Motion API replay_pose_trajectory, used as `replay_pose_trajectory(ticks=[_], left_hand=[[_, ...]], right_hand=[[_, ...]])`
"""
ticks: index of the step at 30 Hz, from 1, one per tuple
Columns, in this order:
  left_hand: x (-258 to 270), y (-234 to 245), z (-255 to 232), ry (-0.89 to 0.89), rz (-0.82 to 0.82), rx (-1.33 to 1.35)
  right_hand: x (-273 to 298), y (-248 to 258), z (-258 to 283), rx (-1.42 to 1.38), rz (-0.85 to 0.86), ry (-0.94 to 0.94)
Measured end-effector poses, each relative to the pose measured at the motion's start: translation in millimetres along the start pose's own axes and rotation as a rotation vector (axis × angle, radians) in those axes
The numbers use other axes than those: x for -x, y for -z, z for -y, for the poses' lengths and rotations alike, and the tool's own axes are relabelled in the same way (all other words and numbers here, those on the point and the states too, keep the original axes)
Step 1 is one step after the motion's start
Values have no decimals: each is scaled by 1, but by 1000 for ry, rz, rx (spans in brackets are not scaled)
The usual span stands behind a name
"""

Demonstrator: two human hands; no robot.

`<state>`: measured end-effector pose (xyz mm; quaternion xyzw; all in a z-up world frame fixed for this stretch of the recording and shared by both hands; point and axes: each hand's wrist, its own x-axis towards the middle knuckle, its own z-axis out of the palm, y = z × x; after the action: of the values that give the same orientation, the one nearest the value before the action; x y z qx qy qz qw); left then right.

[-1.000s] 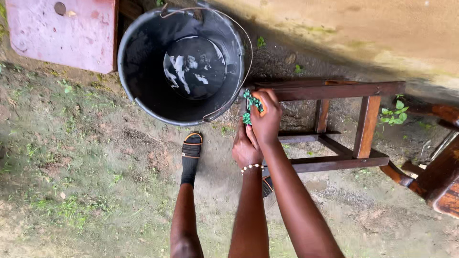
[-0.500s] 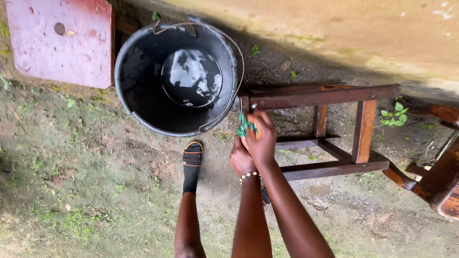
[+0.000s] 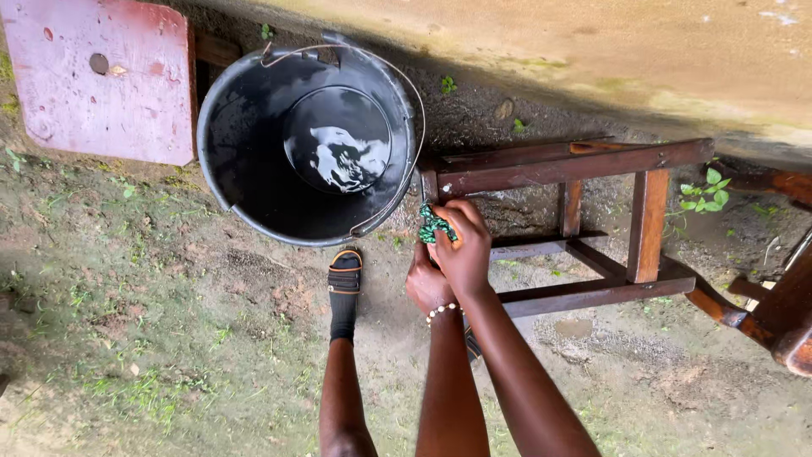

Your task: The person washes wooden stools by hand with a cloth and water from a bucket, scrubbing the surfaces and legs of the stools.

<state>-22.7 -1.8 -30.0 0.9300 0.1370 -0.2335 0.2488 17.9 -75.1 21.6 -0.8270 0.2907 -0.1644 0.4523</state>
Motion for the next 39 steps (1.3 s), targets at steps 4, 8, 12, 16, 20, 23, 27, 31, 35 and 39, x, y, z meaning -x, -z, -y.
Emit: replay_pose_trajectory(ticks=[4,8,12,16,20,23,27,31,35,39], left_hand=[[-1,10,-10,-16,-31,38],[14,16,-13,-40,-32,41],[7,10,-23,-35,-38,24],[7,14,-21,-21,-53,30],[7,18,-26,-94,-159,13],[6,18,-26,-22,-116,-36],[-1,22,-29,-9,-46,-48],[8,27,-39,-40,-100,-35],[10,28,-42,-69,-186,-85],[6,25,-43,-37,-168,-144]], right_hand=[[-32,-13,-7,25,-32,-14],[-32,-24,-5,32,-111,-5],[-4,-5,-4,-33,-44,-19],[-6,13,-8,-16,-160,-123],[-18,29,-16,168,-442,-135],[-27,13,-26,45,-452,-346],[-17,-9,-27,204,-262,78],[-22,52,-83,172,-210,114],[-51,71,-123,359,-581,-76],[-35,41,-94,196,-460,-188]])
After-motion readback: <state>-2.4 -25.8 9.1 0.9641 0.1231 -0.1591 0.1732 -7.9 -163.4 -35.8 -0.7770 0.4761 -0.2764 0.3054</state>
